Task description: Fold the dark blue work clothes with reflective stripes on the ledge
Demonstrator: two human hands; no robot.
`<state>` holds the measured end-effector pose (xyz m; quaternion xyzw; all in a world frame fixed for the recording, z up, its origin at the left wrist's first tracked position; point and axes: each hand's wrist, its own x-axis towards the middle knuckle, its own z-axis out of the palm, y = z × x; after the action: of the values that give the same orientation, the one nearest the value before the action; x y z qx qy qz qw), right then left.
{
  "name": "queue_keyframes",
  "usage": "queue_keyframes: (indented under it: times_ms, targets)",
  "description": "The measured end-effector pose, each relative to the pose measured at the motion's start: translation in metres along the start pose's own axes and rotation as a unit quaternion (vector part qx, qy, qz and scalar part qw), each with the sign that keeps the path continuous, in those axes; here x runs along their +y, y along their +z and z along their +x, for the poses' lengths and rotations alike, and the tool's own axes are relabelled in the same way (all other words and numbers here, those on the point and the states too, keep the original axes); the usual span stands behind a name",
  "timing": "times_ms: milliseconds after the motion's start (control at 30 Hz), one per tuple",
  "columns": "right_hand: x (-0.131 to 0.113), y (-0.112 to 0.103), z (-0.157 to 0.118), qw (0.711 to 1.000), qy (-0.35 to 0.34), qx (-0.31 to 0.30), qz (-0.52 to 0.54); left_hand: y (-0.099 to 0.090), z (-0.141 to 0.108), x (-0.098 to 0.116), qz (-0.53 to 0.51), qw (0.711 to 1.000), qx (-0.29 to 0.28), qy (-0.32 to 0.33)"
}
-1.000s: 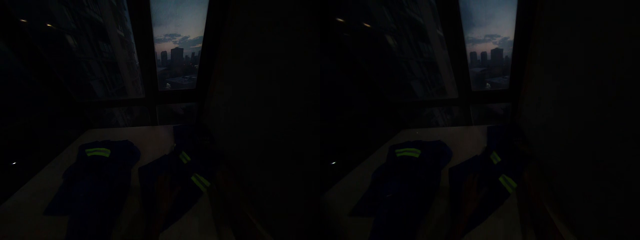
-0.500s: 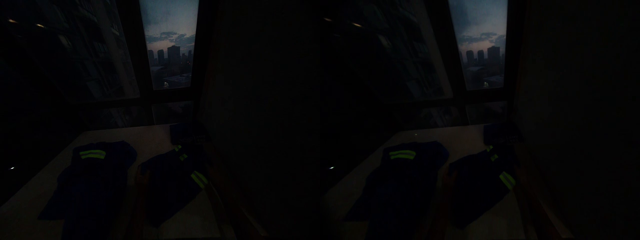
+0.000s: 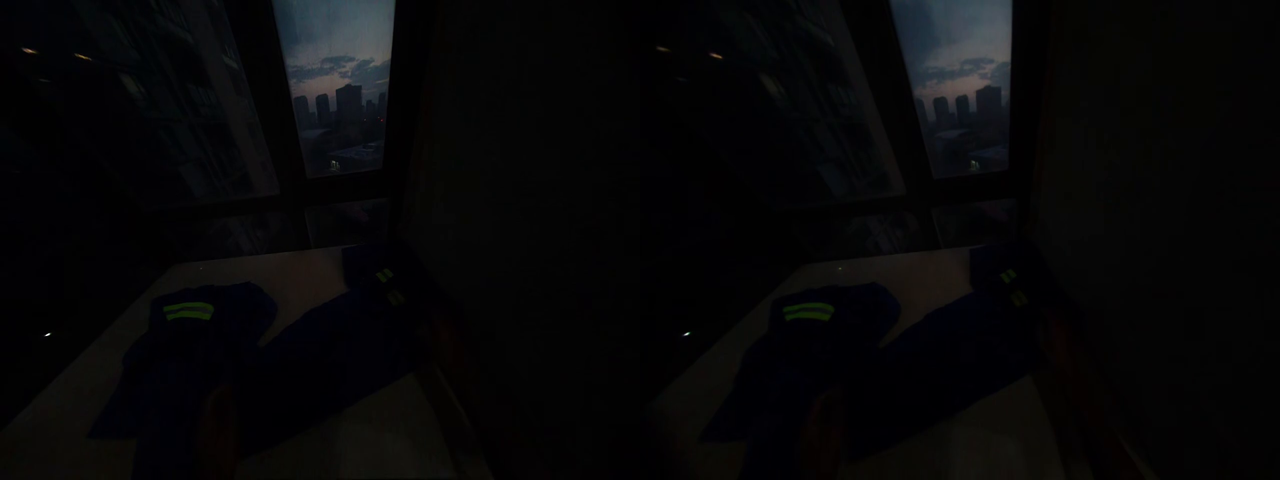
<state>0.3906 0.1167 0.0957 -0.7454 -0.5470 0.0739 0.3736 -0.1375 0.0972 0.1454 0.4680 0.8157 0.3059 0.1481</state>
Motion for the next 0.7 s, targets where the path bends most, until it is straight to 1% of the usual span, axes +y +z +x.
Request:
queue_keyframes:
  times_ms: [33,67,100,133,167,200,233,267,300,367,400,433,467,500,600,667,700]
  targets:
    - [-0.007,0.014,-0.005,0.999,-0.032,-0.037,-0.004,0.013,-0.008,0.009,0.018,0.999,-0.012,0.040]
    - [-0.015,0.028,-0.009,0.995,-0.065,-0.074,-0.010,0.028,-0.017,0.020,0.044,0.994,-0.027,0.097]
    - [-0.024,0.042,-0.012,0.990,-0.091,-0.104,-0.018,0.044,-0.025,0.032,0.073,0.982,-0.043,0.169]
    - [-0.032,0.055,-0.013,0.986,-0.104,-0.126,-0.032,0.060,-0.032,0.044,0.108,0.961,-0.071,0.245]
    - [-0.039,0.066,-0.013,0.984,-0.101,-0.140,-0.052,0.075,-0.036,0.055,0.146,0.935,-0.095,0.309]
    - [-0.045,0.075,-0.012,0.982,-0.088,-0.149,-0.070,0.089,-0.038,0.063,0.180,0.915,-0.107,0.346]
    - [-0.051,0.082,-0.010,0.982,-0.070,-0.157,-0.083,0.101,-0.037,0.071,0.210,0.899,-0.127,0.362]
    - [-0.055,0.085,-0.008,0.981,-0.055,-0.163,-0.090,0.109,-0.032,0.077,0.228,0.892,-0.149,0.362]
    - [-0.057,0.086,-0.006,0.981,-0.044,-0.168,-0.086,0.114,-0.024,0.083,0.234,0.891,-0.173,0.347]
    - [-0.059,0.079,-0.005,0.984,-0.038,-0.169,-0.050,0.112,0.000,0.097,0.207,0.903,-0.222,0.304]
    - [-0.058,0.071,-0.007,0.985,-0.044,-0.167,-0.025,0.106,0.014,0.106,0.178,0.914,-0.231,0.283]
    - [-0.055,0.062,-0.011,0.985,-0.052,-0.163,-0.002,0.097,0.030,0.117,0.148,0.926,-0.224,0.264]
    - [-0.052,0.051,-0.019,0.985,-0.064,-0.156,0.020,0.087,0.045,0.129,0.116,0.937,-0.207,0.256]
    - [-0.048,0.040,-0.029,0.985,-0.077,-0.150,0.037,0.075,0.059,0.142,0.094,0.946,-0.178,0.254]
    - [-0.034,0.008,-0.070,0.982,-0.105,-0.151,0.047,0.041,0.091,0.175,0.096,0.962,-0.077,0.242]
    - [-0.026,-0.004,-0.099,0.982,-0.085,-0.165,0.026,0.026,0.103,0.188,0.107,0.965,-0.043,0.234]
    - [-0.024,-0.008,-0.112,0.983,-0.064,-0.169,0.011,0.022,0.105,0.192,0.110,0.966,-0.036,0.232]
